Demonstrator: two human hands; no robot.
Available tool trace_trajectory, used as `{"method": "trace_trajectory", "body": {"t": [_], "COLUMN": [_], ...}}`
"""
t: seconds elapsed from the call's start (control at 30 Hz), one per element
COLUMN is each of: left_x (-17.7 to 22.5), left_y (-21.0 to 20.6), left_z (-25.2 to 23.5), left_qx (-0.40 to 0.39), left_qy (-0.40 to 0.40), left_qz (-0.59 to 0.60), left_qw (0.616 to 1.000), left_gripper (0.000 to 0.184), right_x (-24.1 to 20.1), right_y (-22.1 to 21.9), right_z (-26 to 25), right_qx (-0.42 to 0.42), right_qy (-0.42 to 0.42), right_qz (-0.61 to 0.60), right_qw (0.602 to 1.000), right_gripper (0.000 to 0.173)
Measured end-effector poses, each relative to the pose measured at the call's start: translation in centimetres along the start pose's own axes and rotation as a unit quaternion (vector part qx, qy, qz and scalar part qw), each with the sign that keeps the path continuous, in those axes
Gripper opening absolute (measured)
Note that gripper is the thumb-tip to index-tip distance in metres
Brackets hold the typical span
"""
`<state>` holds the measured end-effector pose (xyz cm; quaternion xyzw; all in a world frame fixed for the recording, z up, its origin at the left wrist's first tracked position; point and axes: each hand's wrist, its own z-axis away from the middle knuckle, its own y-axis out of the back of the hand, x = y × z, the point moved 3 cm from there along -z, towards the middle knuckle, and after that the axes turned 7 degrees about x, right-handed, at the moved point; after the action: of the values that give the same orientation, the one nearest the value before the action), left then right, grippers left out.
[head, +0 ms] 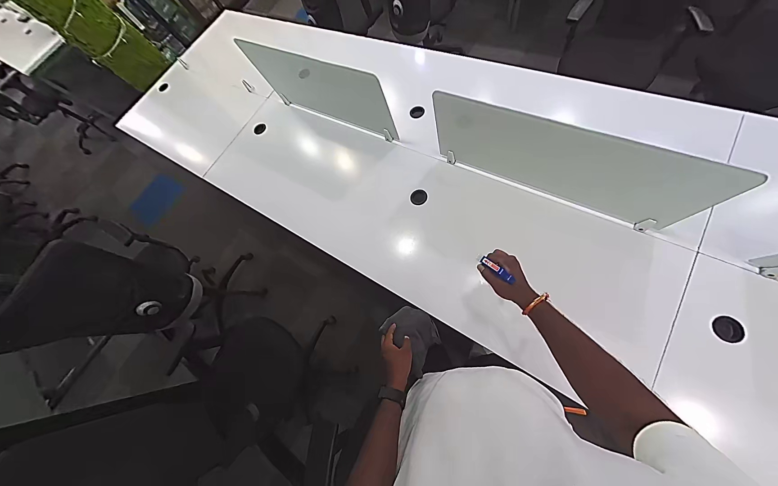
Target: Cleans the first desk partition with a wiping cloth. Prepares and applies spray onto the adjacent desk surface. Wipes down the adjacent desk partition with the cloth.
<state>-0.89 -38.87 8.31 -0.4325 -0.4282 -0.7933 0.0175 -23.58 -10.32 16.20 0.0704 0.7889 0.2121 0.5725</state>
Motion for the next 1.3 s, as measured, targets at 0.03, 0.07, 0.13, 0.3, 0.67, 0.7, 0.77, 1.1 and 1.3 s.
{"method": "trace_trajectory", "body": {"t": [0.03,0.07,0.13,0.3,0.67,0.7,0.77,1.1,1.3], "left_x": [-0.3,-0.6,-1.1,-1.5,0.3,0.6,0.7,1.7,2.3], "left_y": [0.1,0.2,0.3,0.1,-0.6,-0.7,-0.9,-0.8,-0.8], "left_z": [0.2,0.3,0.6,1.1,0.8,0.8,0.8,0.9,1.6], "left_qx": [0.004,0.007,0.006,0.001,-0.012,-0.013,-0.017,-0.025,-0.018], "left_qy": [0.005,0.01,0.018,0.025,-0.005,-0.01,-0.02,-0.049,-0.085], "left_qz": [0.004,0.009,0.014,0.01,0.005,0.005,-0.003,-0.011,0.005], "left_qw": [1.0,1.0,1.0,1.0,1.0,1.0,1.0,0.998,0.996], "left_gripper": [0.053,0.053,0.053,0.053,0.051,0.051,0.052,0.051,0.049], "right_x": [0.1,0.4,0.7,0.9,4.9,5.3,6.1,11.2,13.2], "right_y": [-0.5,-0.9,-1.3,-0.1,7.7,9.1,12.0,23.1,24.6], "right_z": [0.5,1.0,2.1,6.4,13.2,12.9,12.3,11.9,12.7], "right_qx": [-0.013,-0.027,-0.033,-0.016,0.041,0.063,0.092,0.299,0.323], "right_qy": [-0.017,-0.026,-0.034,-0.041,-0.097,-0.114,-0.139,-0.203,-0.247], "right_qz": [-0.038,-0.081,-0.143,-0.101,-0.005,0.011,0.056,0.229,0.175], "right_qw": [0.999,0.996,0.989,0.994,0.994,0.991,0.984,0.904,0.897], "right_gripper": [0.028,0.027,0.025,0.03,0.031,0.032,0.035,0.054,0.06]}}
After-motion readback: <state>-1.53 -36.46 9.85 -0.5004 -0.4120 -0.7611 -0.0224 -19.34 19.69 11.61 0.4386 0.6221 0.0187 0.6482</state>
